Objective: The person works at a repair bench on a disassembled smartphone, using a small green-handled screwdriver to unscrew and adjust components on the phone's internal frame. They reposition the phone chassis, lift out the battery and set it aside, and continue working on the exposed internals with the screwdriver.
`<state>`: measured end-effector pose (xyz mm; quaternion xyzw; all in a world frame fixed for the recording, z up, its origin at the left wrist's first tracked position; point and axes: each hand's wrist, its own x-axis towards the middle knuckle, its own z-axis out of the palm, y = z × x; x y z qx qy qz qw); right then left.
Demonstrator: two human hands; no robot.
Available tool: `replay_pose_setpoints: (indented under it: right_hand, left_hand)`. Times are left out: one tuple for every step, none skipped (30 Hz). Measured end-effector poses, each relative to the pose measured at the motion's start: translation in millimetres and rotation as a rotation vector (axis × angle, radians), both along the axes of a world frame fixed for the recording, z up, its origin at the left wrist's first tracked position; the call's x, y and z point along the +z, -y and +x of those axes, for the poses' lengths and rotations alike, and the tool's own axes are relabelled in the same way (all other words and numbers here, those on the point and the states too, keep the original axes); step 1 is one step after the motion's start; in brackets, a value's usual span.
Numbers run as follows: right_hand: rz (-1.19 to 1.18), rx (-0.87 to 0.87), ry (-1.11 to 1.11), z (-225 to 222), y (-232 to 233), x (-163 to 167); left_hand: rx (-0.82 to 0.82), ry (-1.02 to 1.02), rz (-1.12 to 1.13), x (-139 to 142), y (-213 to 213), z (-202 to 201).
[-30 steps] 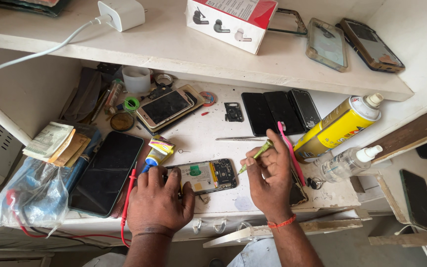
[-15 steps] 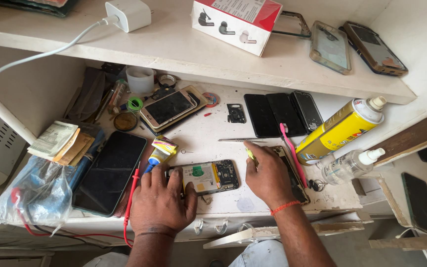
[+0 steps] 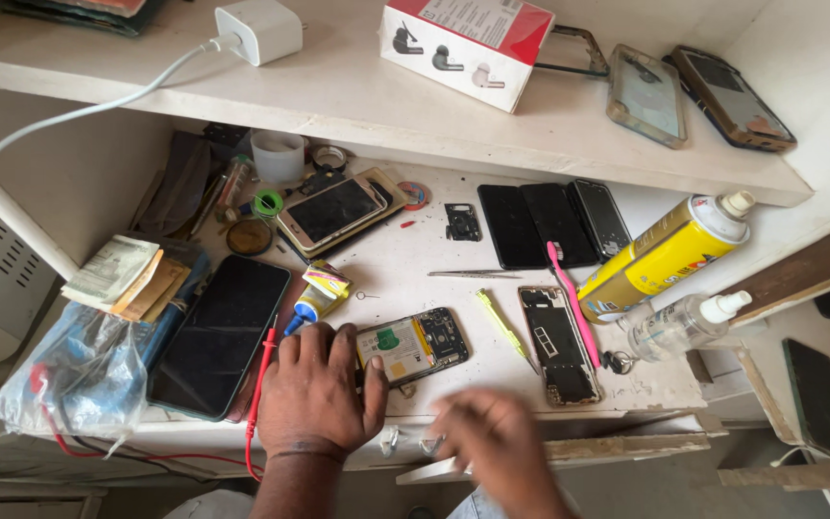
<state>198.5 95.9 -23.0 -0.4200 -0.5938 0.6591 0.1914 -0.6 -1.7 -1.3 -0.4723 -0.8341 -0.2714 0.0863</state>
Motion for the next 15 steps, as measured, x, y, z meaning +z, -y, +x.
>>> replay_pose_setpoints:
  right_hand:
    - [-0.068,0.040,0.026,1,10,-6]
    - [-0.138,0.080,0.053,1,19,-13]
    - [-0.209,0.120,0.080,0,26,-18]
    - [-0.261,0.098,0.073,-1,28,-20]
    - [-0.312,0.079,0.065,-3,29,-23]
    - [-0.369,0.059,0.060,-4,31,-24]
    - [-0.404,0.041,0.031,-4,33,-26]
    - [-0.437,0.022,-0.001,-6,33,-27]
    - [-0.465,0.003,-0.034,-8,33,-27]
    - [-0.498,-0.005,-0.046,-10,35,-28]
    - [-0.530,-0.012,-0.058,-11,36,-29]
    - [-0.562,-0.021,-0.070,-13,38,-30]
    - [-0.603,-0.034,-0.104,-15,39,-30]
    - [-0.644,-0.048,-0.138,-17,39,-30]
    - [-0.685,-0.062,-0.170,-19,41,-30]
  left_hand:
    - [-0.005,-0.005,0.002,0,0,-1]
    - [-0.009,-0.008,0.003,-1,0,-1]
    - [-0.013,-0.011,0.003,-1,2,-2]
    - [-0.029,-0.001,0.031,-2,2,-2]
    - [-0.042,0.008,0.058,-2,2,-3]
    - [-0.055,0.020,0.081,-2,3,-3]
    - [-0.060,0.035,0.073,-3,5,-3]
    - [-0.067,0.047,0.068,-3,5,-4]
    - [-0.075,0.056,0.067,-3,4,-4]
    - [-0.079,0.072,0.047,-3,4,-5]
    - [-0.084,0.088,0.028,-2,4,-6]
    - [-0.090,0.104,0.008,-2,4,-7]
    - [-0.091,0.125,-0.013,-2,4,-8]
    - [-0.092,0.146,-0.035,-3,4,-8]
    - [-0.093,0.168,-0.057,-4,4,-8]
